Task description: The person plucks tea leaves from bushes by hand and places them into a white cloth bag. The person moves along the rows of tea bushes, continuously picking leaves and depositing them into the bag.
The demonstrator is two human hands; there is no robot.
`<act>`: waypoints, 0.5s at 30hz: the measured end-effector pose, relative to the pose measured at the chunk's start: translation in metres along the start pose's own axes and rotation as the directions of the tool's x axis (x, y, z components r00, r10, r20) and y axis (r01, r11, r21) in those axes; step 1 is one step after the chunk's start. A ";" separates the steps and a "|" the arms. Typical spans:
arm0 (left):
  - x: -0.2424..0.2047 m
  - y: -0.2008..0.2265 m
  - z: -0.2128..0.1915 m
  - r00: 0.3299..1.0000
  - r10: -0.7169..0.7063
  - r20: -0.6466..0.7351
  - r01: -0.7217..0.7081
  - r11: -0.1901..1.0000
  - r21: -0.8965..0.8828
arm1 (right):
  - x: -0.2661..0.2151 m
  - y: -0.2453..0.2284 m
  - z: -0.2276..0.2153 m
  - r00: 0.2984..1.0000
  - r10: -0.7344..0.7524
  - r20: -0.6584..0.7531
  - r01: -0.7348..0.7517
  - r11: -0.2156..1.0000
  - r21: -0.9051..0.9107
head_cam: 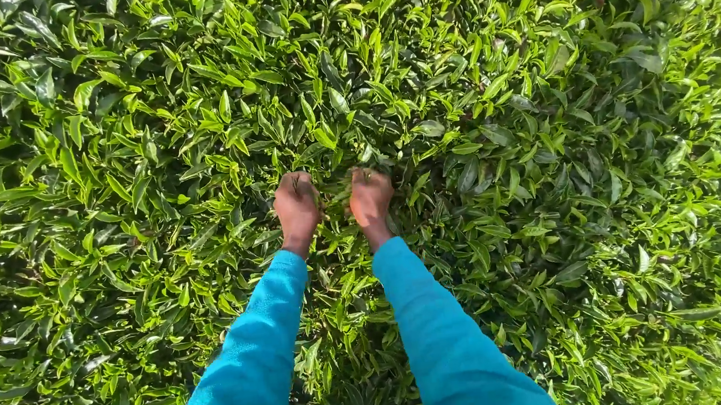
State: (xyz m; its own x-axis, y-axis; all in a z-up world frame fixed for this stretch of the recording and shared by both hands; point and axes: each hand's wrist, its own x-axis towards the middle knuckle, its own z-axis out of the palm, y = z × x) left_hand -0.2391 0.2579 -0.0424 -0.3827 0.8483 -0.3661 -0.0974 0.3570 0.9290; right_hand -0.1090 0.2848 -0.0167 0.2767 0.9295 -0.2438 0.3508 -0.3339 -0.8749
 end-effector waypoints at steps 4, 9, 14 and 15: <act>0.061 -0.052 0.022 0.993 -0.114 0.031 0.106 0.975 0.193 | -0.024 -0.018 -0.020 0.972 -0.236 0.010 0.236 0.969 -0.066; 0.089 -0.112 0.026 0.950 -0.293 0.109 0.252 0.924 0.289 | -0.011 -0.036 -0.002 0.990 0.108 0.089 -0.104 0.994 -0.044; -0.005 0.007 -0.001 0.981 0.184 0.059 -0.193 0.928 0.320 | 0.046 0.004 0.047 0.998 0.060 -0.001 -0.060 0.995 -0.084; -0.026 0.033 -0.009 0.975 0.213 0.058 -0.221 0.944 0.244 | 0.053 0.007 0.055 0.992 0.124 -0.030 -0.127 0.984 -0.126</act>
State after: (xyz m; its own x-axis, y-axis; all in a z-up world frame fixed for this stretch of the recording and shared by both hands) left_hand -0.2407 0.2444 -0.0015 -0.3407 0.9261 -0.1622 0.2168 0.2453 0.9449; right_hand -0.1413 0.3407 -0.0588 0.3446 0.8757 -0.3383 0.4225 -0.4665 -0.7771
